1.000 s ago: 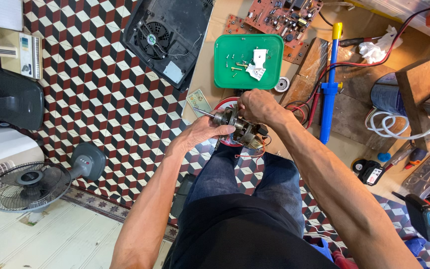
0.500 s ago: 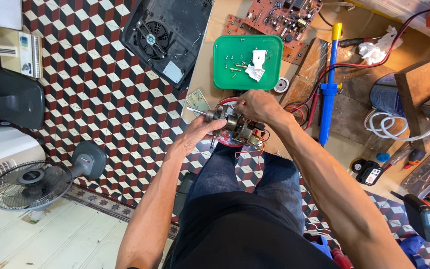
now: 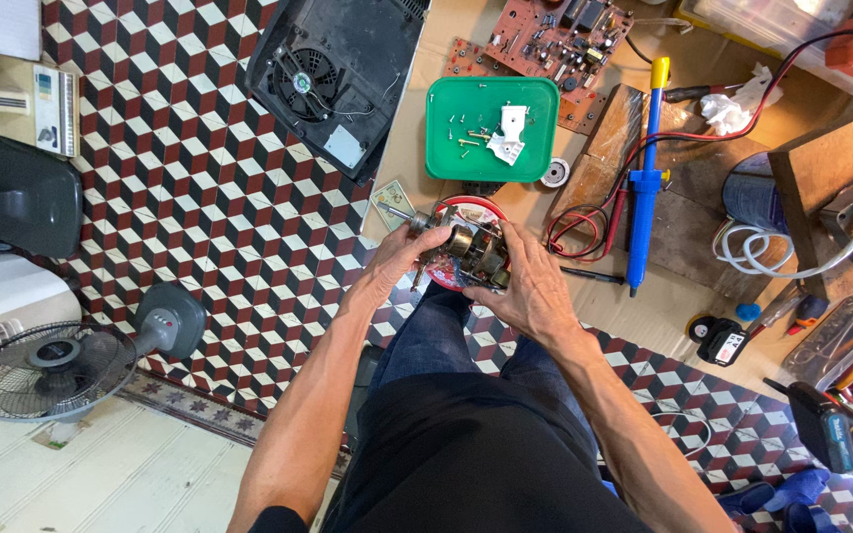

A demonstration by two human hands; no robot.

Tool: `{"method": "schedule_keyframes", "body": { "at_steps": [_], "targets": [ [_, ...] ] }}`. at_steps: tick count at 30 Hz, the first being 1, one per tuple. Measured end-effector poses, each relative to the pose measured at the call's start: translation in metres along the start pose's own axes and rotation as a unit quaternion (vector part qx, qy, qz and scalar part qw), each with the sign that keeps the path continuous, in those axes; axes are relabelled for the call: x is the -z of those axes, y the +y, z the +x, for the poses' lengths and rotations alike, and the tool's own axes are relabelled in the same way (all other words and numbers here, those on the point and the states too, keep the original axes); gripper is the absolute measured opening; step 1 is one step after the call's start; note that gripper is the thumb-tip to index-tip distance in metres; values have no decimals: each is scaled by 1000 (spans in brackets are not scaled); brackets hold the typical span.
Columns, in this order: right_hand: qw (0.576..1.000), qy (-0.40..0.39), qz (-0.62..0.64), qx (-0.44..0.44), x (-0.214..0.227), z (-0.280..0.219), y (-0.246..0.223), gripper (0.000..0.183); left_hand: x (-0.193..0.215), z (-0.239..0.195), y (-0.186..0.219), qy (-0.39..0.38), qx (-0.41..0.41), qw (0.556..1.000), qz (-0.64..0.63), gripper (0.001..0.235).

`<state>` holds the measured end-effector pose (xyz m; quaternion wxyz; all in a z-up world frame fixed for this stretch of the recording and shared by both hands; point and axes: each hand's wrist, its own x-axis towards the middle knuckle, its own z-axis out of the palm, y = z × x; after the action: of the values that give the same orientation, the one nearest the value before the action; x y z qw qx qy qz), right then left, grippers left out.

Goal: The person disassembles a small electrical motor, uses a cordless drill to remove screws, and then reassembles the motor components. They handle the motor housing, rotor, and stator, and use a cordless drill and screwdriver during the process.

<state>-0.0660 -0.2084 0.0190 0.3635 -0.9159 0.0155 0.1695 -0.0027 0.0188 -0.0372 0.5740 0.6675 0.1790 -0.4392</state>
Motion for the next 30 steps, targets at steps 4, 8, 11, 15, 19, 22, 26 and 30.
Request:
{"method": "schedule_keyframes", "body": {
  "at_steps": [4, 8, 11, 15, 19, 22, 26, 30],
  "targets": [
    [999, 26, 36, -15, -13, -1, 4, 91, -5, 0, -1, 14, -15, 999, -37, 92],
    [998, 55, 13, 7, -18, -2, 4, 90, -8, -2, 0, 12, -33, 996, -86, 75],
    [997, 78, -9, 19, -21, -3, 1, 89, -6, -5, 0, 3, -34, 992, -117, 67],
    [998, 65, 5, 6, -20, 0, 0, 88, 0, -3, -1, 11, -23, 991, -130, 66],
    [998, 63, -5, 24, -16, 3, 1, 91, 3, -1, -5, 5, -35, 989, -145, 65],
    [999, 46, 18, -1, -13, 3, 1, 89, 7, 0, -11, -1, -47, 986, -162, 64],
    [998, 41, 36, 3, -8, 3, 0, 88, 13, 2, -14, -2, -53, 980, -190, 68],
    [998, 19, 62, -12, -4, 0, 1, 86, 19, -5, -13, 17, -84, 977, -197, 74]
  ]
}}
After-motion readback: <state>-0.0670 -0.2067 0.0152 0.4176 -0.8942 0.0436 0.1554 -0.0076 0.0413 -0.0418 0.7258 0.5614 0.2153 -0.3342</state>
